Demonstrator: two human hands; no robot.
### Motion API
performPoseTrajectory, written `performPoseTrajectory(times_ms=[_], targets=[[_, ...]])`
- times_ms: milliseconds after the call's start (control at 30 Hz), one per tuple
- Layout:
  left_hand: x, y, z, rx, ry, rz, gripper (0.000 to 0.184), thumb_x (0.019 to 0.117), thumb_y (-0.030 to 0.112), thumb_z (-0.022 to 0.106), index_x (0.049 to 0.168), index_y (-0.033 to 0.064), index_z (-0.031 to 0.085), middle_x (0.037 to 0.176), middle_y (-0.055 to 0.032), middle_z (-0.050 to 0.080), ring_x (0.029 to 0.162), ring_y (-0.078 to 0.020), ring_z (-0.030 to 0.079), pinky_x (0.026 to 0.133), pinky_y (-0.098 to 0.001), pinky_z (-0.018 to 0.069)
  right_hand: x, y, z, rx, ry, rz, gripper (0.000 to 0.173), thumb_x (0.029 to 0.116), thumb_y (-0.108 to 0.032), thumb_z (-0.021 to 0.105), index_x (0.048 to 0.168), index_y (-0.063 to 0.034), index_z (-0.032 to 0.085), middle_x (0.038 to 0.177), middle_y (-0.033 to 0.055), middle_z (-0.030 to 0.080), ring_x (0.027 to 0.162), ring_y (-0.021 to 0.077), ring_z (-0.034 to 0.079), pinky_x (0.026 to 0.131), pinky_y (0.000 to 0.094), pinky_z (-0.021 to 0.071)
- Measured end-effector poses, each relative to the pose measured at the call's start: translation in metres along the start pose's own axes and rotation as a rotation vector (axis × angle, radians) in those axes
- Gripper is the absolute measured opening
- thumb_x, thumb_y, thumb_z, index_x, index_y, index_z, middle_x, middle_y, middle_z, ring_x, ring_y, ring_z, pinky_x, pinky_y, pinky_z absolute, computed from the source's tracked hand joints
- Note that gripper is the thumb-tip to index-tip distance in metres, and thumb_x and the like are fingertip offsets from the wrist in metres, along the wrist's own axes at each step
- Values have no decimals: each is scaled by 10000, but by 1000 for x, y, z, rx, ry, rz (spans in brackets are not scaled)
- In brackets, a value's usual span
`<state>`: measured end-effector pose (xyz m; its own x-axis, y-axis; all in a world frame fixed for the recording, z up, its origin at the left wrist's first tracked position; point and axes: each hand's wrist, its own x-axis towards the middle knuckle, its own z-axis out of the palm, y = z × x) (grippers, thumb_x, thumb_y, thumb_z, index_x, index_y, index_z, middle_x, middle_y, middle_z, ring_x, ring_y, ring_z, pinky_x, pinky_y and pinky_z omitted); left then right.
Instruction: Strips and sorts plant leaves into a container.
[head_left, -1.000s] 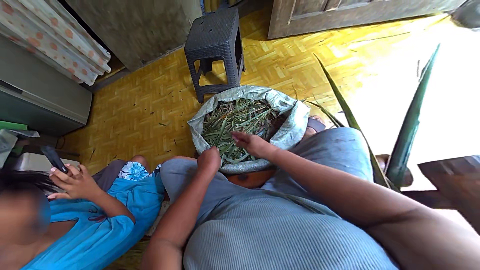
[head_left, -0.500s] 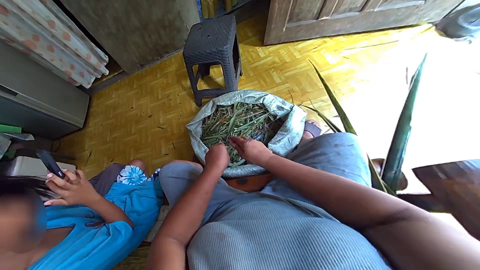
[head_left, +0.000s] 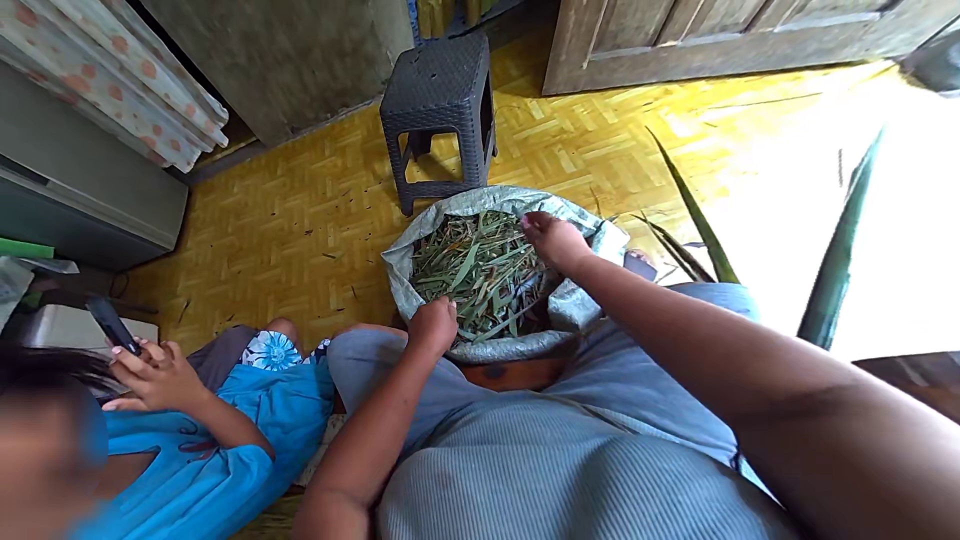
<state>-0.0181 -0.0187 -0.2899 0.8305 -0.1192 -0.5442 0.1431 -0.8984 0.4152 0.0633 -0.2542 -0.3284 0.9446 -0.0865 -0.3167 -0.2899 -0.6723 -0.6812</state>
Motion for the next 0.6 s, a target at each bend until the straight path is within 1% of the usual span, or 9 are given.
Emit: performPoseTrajectory(times_ms=[33,100,167,200,267,300,400,533,600], targets=[[3,0,-2,-32,-6,-1,426,1139,266,350,1287,-21,628,1147,-213,703,1106,-336,680,997,-532,511,-5,-2,3,119,-20,-12,449,1127,-296,406,1472,-27,505,1336,289,613,1247,467,590,1054,662,427],[7,2,-5,-90,-4,7,431,1142,274,346,1250,-28,634,1106,-200,713,1047,-318,691,967,-515,524,-25,-13,17,314,-111,-54,404,1115,-239,441,1451,-27,512,1253,258,642,1104,387,643,959,577,497],[12,5,-6,-132,9,27,436,1143,284,348,1208,-38,634,1052,-191,716,965,-307,698,911,-498,542,-51,-23,34,396,-195,-97,373,1109,-260,477,1406,-46,545,1097,198,669,909,283,636,820,486,518],[15,6,-7,-141,11,34,434,1143,284,349,1204,-39,632,1044,-193,719,943,-309,700,895,-495,545,-62,-29,40,401,-238,-102,372,1103,-248,491,1421,-60,541,1076,181,675,880,257,632,805,464,518],[16,9,-8,-154,16,43,413,1142,270,356,1204,-35,627,1028,-193,720,904,-302,702,861,-488,550,-79,-39,46,340,-291,-115,389,1096,-208,507,1461,-73,521,1097,194,675,918,278,637,851,478,510],[17,11,-9,-163,14,44,405,1141,266,362,1213,-33,625,1025,-191,721,891,-295,703,851,-483,552,-82,-43,46,284,-297,-124,401,1094,-202,512,1475,-77,512,1115,213,674,956,315,647,890,515,504],[17,14,-9,-245,-3,55,386,1141,247,363,1248,-24,617,972,-166,712,802,-235,678,789,-421,554,-81,-44,44,201,-284,-148,414,1097,-216,512,1482,-68,517,1189,227,677,1054,361,663,977,566,488],[16,16,-8,-327,-22,67,377,1141,248,370,1221,-22,622,925,-129,701,715,-173,634,722,-363,537,-71,-37,44,232,-258,-139,401,1097,-219,512,1471,-76,533,1203,214,675,1064,344,661,977,558,489],[15,16,-7,-347,-30,71,375,1140,249,376,1222,-22,622,906,-115,686,690,-158,608,700,-344,526,-68,-33,45,292,-246,-121,393,1094,-195,514,1470,-83,533,1171,211,671,1004,318,654,921,529,504]])
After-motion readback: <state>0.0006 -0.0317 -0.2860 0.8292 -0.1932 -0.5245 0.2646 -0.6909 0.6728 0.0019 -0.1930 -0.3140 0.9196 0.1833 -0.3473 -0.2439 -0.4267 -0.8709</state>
